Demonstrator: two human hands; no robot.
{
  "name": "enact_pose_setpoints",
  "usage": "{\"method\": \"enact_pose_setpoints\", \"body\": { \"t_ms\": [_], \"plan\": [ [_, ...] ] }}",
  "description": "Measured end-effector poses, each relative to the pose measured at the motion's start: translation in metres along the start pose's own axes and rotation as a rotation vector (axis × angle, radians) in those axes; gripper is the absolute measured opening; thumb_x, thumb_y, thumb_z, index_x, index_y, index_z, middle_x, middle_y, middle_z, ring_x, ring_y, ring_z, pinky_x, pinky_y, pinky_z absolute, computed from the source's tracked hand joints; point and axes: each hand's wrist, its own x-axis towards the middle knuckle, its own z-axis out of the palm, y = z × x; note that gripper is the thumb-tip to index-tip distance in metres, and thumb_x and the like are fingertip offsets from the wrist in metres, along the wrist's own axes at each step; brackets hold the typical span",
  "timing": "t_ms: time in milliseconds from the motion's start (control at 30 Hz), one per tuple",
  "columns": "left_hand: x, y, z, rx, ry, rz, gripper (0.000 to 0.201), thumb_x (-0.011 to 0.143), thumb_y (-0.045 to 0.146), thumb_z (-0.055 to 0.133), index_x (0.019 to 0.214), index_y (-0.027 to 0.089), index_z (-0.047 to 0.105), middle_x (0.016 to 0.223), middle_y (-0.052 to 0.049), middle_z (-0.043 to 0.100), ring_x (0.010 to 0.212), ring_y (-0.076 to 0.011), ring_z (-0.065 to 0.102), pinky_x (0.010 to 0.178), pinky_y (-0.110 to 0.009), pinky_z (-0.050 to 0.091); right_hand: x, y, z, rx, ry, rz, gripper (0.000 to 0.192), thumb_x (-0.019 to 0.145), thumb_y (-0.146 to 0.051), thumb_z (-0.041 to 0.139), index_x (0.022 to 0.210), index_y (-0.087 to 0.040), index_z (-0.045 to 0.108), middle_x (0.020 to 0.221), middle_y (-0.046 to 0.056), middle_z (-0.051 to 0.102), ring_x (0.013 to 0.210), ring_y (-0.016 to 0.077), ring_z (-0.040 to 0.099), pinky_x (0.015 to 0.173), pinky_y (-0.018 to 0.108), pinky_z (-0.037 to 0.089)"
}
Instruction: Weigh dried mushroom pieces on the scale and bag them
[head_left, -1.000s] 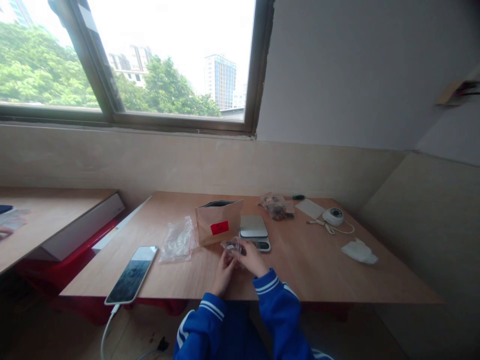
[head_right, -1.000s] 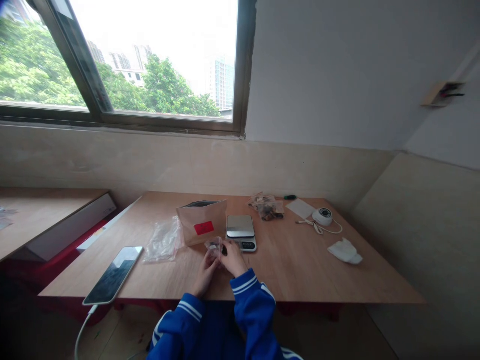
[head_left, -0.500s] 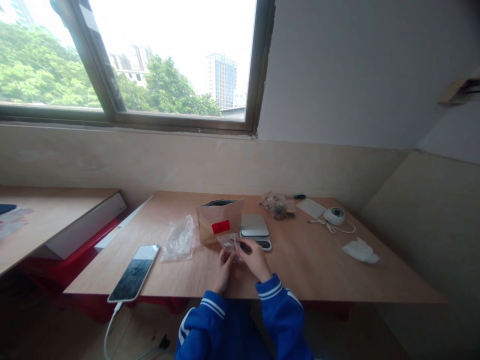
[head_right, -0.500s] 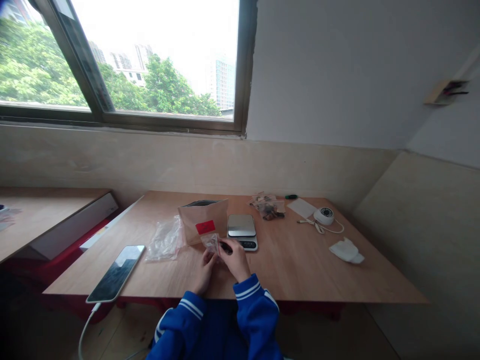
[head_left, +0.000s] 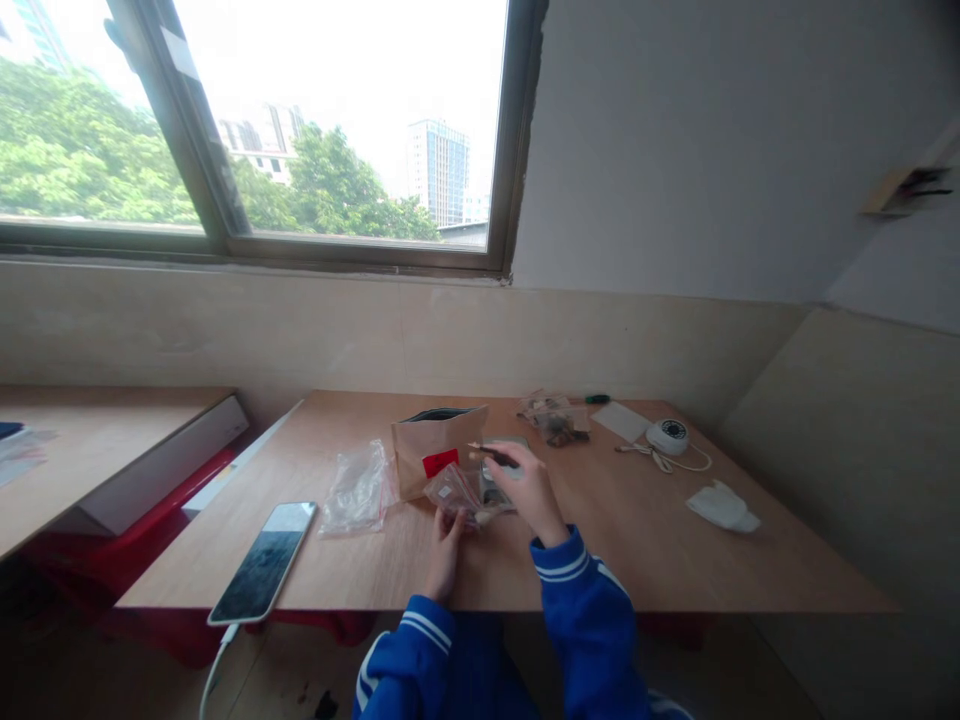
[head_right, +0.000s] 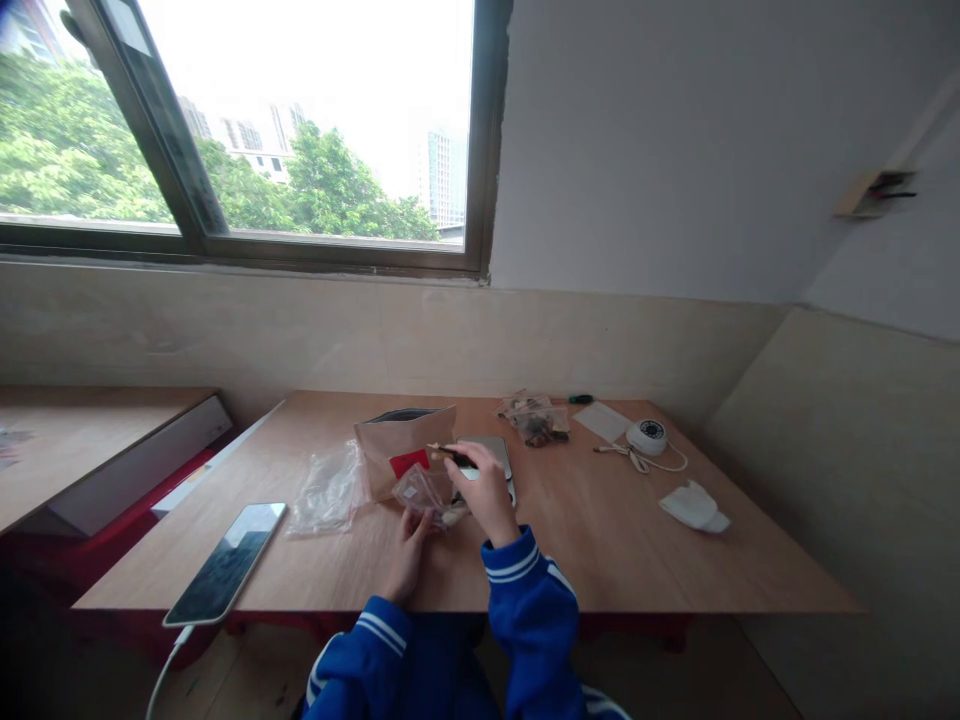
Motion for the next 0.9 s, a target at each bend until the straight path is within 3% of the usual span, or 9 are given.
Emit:
{"method": "enact_pose_setpoints", "body": {
  "t_ms": [133,300,567,900],
  "plan": [
    [0.002,-0.004,0.0,0.008,0.021,-0.014,0.047,0.073,0.048,0.065,0.108,0.019,0.054,0.095,-0.005,0.065,0.079,-0.0183,0.062,0.076,-0.033,0.048,0.056,-0.035,0.015,-0.064,0.004,-0.181,0.018,0.085,-0.025,0.056,0.1,-0.022,0.067,0.105,0.007,0.064,0.103,0.0205,0.056,0.094,0.036,0.043],
    [0.005,-0.008,-0.001,-0.019,0.007,-0.046,0.053,0.071,0.05,0.066,0.111,0.018,0.052,0.097,-0.006,0.065,0.076,-0.0185,0.063,0.073,-0.033,0.049,0.093,-0.043,0.034,-0.314,-0.238,-0.236,0.016,0.084,-0.021,0.058,0.096,-0.017,0.069,0.094,0.009,0.063,0.097,0.0226,0.052,0.089,0.037,0.044],
    [0.002,-0.002,-0.002,0.013,0.005,-0.053,0.047,0.072,0.049,0.065,0.108,0.02,0.055,0.1,-0.006,0.065,0.083,-0.0213,0.063,0.079,-0.037,0.05,0.096,-0.027,0.025,-0.425,-0.369,-0.38,0.018,0.088,-0.022,0.054,0.085,-0.02,0.071,0.092,0.006,0.061,0.088,0.0183,0.053,0.088,0.034,0.043],
    [0.002,-0.003,-0.002,0.042,0.038,-0.066,0.049,0.07,0.051,0.066,0.106,0.02,0.056,0.095,-0.004,0.066,0.078,-0.0195,0.063,0.08,-0.035,0.049,0.089,-0.02,0.015,-0.291,-0.219,-0.35,0.02,0.09,-0.027,0.05,0.09,-0.024,0.07,0.108,0.005,0.059,0.103,0.0187,0.051,0.092,0.035,0.044]
  ]
}}
